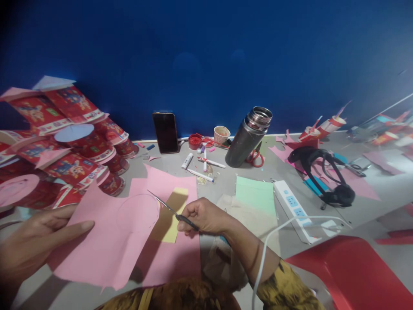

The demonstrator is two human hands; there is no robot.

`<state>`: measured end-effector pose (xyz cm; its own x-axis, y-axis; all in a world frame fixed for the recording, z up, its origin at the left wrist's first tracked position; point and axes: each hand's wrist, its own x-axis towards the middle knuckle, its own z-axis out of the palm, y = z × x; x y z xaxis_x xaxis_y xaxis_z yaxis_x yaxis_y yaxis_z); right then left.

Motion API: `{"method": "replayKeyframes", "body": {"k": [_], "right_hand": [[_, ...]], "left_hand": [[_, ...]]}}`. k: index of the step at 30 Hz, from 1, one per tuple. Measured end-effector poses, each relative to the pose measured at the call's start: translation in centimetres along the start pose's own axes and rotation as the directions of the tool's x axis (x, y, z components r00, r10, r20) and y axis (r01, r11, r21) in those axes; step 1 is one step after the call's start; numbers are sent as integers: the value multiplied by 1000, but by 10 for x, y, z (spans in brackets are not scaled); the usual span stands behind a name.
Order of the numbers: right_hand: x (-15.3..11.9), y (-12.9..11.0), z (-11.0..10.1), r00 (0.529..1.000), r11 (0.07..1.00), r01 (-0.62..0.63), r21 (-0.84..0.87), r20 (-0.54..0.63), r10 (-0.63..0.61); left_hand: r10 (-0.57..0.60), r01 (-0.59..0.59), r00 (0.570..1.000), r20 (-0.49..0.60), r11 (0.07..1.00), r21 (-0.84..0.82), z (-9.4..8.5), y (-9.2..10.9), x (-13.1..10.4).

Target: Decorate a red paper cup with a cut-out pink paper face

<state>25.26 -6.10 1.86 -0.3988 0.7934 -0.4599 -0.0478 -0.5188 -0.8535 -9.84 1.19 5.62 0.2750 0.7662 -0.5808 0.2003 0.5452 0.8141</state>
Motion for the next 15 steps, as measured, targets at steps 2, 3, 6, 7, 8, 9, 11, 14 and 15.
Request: {"method": "replayKeyframes", "body": {"k": [2, 3, 6, 7, 8, 9, 11, 14, 15], "right_hand": [[0, 1, 0, 1000, 1000, 0, 5, -1, 0], [0, 1, 0, 1000, 1000, 1, 8, -3, -1], [1, 1, 0, 1000, 1000, 5, 5, 4, -5], [1, 1, 0, 1000, 1000, 4, 1, 6, -4], [1, 1, 0, 1000, 1000, 2, -1, 7, -2], [1, 1, 0, 1000, 1000, -4, -4, 8, 4], [0, 0, -1, 1000, 1000, -11, -8, 8, 11], [-1, -1, -1, 1000, 1000, -12, -27, 25, 13], [-2, -2, -2, 999, 999, -11, -33, 32, 12]], "left_hand": [[3, -4, 1000, 6, 1000, 15, -1, 1, 0], [8, -8, 1000, 9, 1000, 25, -2, 2, -1], [32, -33, 999, 14, 997, 69, -5, 3, -2], [49, -49, 999, 8, 995, 85, -6, 2, -2], [67, -67, 998, 2, 993, 100, -7, 2, -2], [85, -83, 996, -4, 990, 114, -8, 1, -2], [121, -117, 993, -17, 984, 133, -10, 0, -2], [140, -138, 990, -2, 977, 162, -10, 3, -3], [142, -141, 990, 6, 975, 170, -10, 5, -4]]}}
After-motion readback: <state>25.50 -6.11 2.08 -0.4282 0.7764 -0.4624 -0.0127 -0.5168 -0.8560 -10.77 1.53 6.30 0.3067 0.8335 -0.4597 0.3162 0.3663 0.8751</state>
